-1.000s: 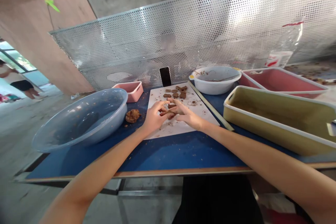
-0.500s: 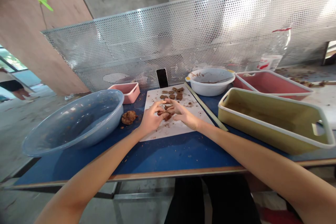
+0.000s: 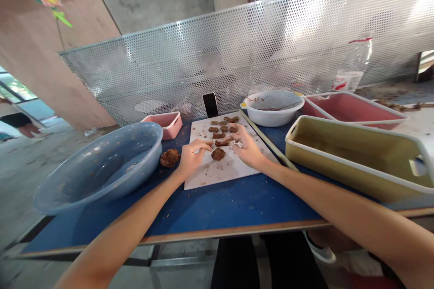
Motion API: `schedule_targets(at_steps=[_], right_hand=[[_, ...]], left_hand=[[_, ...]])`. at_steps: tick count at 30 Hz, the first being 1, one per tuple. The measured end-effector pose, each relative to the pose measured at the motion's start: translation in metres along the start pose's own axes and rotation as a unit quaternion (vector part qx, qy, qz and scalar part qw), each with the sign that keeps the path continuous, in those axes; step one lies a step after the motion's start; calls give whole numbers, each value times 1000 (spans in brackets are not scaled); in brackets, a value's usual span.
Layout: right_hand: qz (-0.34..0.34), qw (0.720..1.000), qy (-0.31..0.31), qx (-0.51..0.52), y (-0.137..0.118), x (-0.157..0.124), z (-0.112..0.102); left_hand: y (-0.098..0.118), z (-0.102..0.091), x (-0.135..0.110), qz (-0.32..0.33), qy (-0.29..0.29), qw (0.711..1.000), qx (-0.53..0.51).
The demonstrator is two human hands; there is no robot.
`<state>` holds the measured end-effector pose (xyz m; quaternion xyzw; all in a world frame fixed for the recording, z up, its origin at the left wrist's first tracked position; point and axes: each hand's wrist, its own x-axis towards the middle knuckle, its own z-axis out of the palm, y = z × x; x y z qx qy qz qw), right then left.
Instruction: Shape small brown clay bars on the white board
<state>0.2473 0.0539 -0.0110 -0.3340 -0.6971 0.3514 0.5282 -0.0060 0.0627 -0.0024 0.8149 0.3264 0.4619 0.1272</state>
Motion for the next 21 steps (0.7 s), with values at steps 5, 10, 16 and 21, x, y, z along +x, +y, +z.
schedule_targets(at_steps=[5, 10, 16, 21], right_hand=[[12, 999, 39, -29, 3, 3, -7], [-3, 999, 19, -32, 1, -1, 2], [-2, 999, 21, -27, -1, -1, 4], [12, 999, 24, -42, -2, 1, 1]], left_hand=[[-6, -6, -1, -3, 32, 999, 12], [-1, -2, -2, -11, 22, 1000, 11], [-2, 2, 1, -9, -12, 1000, 7], [-4, 1, 3, 0, -16, 1000, 2]])
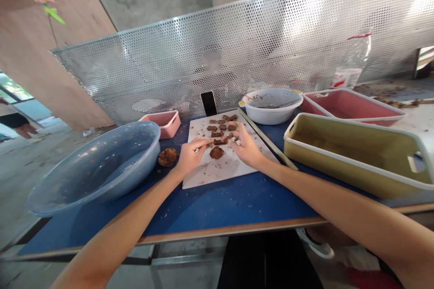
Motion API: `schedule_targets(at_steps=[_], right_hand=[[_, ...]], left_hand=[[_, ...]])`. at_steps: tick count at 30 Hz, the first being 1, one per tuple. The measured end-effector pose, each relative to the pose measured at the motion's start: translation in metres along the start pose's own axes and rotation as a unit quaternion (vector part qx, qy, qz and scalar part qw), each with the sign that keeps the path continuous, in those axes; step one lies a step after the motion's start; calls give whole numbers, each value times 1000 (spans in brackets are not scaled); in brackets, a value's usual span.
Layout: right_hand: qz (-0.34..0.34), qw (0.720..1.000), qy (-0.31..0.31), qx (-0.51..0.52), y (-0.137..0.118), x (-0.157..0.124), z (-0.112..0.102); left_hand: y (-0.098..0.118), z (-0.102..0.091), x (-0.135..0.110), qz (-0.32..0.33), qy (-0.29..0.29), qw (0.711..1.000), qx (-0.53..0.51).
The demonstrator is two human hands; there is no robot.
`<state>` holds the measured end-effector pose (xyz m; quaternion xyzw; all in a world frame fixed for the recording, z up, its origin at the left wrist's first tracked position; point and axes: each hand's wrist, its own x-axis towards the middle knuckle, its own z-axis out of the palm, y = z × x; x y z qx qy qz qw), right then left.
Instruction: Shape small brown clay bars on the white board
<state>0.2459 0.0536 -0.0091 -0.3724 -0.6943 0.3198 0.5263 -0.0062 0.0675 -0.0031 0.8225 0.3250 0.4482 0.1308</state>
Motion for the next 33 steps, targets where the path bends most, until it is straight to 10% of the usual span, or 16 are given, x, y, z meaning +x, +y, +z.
schedule_targets(at_steps=[25, 33], right_hand=[[-5, 998, -34, -55, 7, -3, 5], [-130, 963, -82, -222, 13, -5, 13]], left_hand=[[-4, -2, 5, -148, 71, 980, -109], [-10, 2, 3, -182, 40, 957, -221]])
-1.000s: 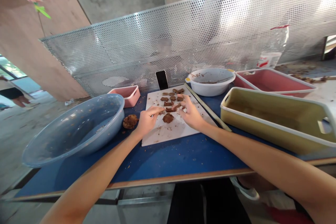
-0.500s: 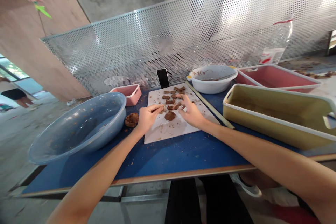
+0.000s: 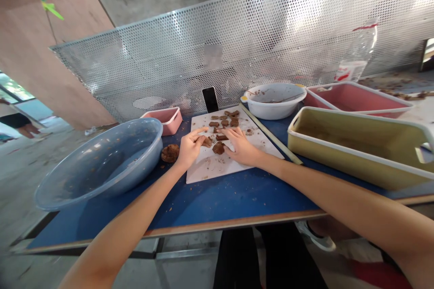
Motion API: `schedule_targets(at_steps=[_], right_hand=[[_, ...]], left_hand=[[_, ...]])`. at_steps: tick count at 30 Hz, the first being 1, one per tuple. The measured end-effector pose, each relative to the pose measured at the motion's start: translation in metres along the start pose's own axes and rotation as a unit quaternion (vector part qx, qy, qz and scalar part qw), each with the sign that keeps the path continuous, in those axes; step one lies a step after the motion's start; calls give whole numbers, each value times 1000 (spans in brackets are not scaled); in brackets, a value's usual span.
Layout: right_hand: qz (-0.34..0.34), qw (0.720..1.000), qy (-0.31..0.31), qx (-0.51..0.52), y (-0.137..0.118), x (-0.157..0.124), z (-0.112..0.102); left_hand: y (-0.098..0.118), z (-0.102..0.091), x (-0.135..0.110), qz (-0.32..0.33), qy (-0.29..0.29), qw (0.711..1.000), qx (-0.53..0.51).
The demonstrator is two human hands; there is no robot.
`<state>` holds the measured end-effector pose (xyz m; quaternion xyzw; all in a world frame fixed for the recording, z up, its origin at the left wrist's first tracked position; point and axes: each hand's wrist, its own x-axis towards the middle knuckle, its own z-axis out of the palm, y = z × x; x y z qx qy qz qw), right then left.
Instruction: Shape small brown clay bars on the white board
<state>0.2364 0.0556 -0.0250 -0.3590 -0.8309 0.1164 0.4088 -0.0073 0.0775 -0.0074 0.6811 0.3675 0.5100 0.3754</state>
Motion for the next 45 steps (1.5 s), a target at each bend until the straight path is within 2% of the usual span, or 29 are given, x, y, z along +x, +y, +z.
schedule_targets(at_steps=[8, 11, 15, 20, 25, 29, 36, 45], right_hand=[[10, 998, -44, -50, 0, -2, 5], [8, 999, -21, -48, 3, -1, 5], [29, 999, 40, -16, 1, 2, 2], [83, 988, 58, 116, -7, 4, -6], [99, 979, 36, 172, -8, 5, -13], [107, 979, 44, 171, -9, 5, -12], [127, 976, 45, 171, -13, 5, -13], [142, 971, 59, 184, -13, 4, -9]], left_hand=[[-7, 4, 1, -48, -37, 988, -139], [-3, 7, 1, -77, -40, 972, -217], [5, 12, -2, -123, -68, 942, -305], [12, 14, -7, -144, -110, 931, -318], [16, 12, -8, -161, -142, 922, -321], [19, 11, -7, -190, -178, 900, -351], [17, 7, -6, -187, -234, 873, -386], [21, 10, -8, -200, -230, 868, -393]])
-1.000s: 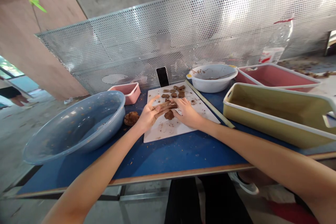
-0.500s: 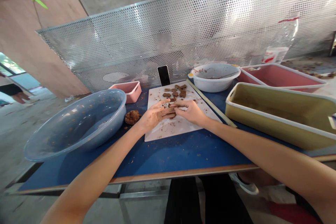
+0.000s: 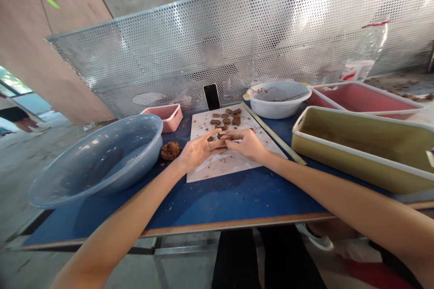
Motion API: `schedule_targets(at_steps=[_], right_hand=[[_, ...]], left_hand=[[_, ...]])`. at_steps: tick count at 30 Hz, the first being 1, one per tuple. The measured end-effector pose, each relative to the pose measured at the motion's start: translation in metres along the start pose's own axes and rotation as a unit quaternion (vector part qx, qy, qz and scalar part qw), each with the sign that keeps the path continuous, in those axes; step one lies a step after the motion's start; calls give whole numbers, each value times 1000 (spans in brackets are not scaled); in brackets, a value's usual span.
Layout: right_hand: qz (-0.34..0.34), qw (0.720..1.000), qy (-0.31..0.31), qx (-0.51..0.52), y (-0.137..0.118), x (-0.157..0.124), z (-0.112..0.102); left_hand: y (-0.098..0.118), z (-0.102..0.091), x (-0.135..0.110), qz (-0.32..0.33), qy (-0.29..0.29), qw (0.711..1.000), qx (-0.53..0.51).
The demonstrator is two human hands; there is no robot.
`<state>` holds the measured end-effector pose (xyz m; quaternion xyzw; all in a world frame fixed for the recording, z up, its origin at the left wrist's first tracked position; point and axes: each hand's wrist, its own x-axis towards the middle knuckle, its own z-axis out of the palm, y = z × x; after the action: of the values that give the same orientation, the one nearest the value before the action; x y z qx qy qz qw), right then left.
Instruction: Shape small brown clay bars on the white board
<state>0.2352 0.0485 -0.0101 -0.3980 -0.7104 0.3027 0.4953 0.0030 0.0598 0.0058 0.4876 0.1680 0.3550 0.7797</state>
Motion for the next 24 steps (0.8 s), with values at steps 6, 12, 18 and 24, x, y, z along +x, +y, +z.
schedule_targets(at_steps=[6, 12, 18, 24], right_hand=[[24, 999, -12, 16, -2, 0, -1], [48, 998, -31, 21, -3, 0, -3], [59, 997, -43, 37, -2, 0, -4], [71, 992, -86, 55, -4, 0, -5]], left_hand=[[1, -1, -2, -18, -19, 999, -19], [1, -4, -2, -32, -34, 998, -40], [1, -1, -3, -44, -35, 997, -54], [1, 4, -3, -60, -42, 994, -80]])
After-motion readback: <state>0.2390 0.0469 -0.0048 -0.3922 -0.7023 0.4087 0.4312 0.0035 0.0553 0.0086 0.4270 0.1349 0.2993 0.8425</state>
